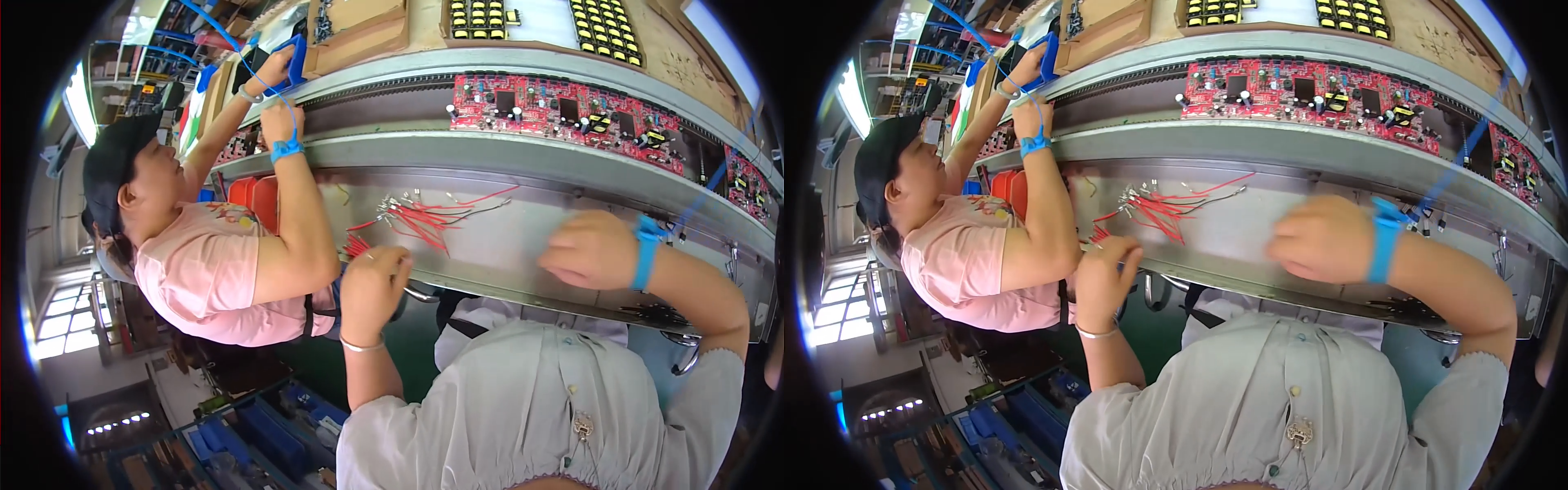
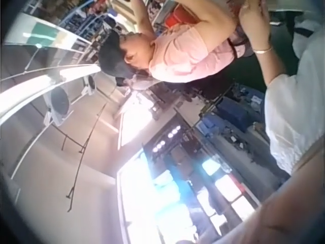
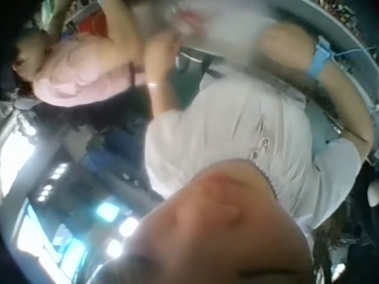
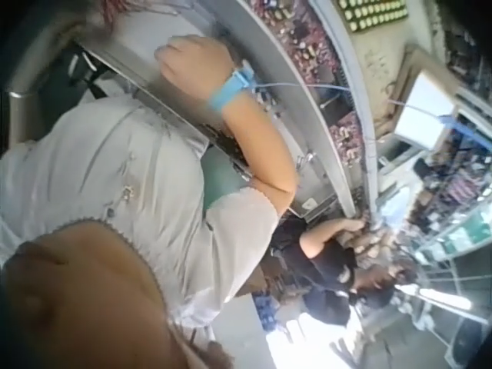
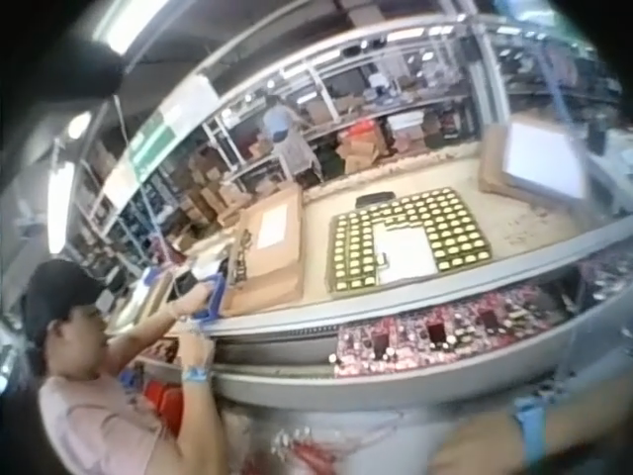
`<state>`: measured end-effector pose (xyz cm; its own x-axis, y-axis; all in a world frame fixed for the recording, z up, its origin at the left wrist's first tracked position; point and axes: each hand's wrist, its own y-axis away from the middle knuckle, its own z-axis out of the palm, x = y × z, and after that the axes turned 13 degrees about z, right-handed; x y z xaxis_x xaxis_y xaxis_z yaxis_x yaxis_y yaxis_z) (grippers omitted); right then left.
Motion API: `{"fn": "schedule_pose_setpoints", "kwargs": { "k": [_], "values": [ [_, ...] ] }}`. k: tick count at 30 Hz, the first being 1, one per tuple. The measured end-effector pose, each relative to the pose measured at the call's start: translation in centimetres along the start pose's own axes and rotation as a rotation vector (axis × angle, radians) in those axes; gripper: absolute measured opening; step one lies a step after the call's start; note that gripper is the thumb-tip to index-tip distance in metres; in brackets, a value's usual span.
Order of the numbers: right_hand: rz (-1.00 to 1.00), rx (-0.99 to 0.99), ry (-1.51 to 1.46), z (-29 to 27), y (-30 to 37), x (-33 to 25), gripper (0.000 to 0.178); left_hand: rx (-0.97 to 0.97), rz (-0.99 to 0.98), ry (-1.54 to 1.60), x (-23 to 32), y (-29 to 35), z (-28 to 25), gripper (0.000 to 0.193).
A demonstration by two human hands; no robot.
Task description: The person assembles circuit boards on a conveyor line by hand, inserting transformers from a tray and connecting wires to the boards before moving them along the track.
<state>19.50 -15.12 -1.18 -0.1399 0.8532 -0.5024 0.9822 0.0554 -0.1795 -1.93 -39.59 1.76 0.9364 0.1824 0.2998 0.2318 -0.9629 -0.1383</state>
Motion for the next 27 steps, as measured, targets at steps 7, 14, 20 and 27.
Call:
{"fn": "schedule_pose_setpoints", "kwargs": {
  "k": [7, 14, 20, 27],
  "values": [
    [0.043, -0.016, -0.252, 9.3, -16.9, -2.9, 0.013, 0.165, 0.230, 0.105, 1.4, 3.0, 0.3, 0.012],
    [0.137, 0.158, 0.074, 15.3, -24.1, -6.0, 0.021, 0.191, 0.106, 0.078, -0.9, 6.3, 0.8, 0.010],
    [0.169, -0.133, 0.268, 14.5, -25.5, -6.4, 0.015, 0.227, 0.104, 0.094, -2.7, 6.8, 0.7, 0.011],
    [0.170, -0.272, 0.322, 13.0, -25.5, -7.0, 0.013, 0.214, 0.150, 0.117, -3.9, 6.9, 0.5, 0.012]
  ]
}}
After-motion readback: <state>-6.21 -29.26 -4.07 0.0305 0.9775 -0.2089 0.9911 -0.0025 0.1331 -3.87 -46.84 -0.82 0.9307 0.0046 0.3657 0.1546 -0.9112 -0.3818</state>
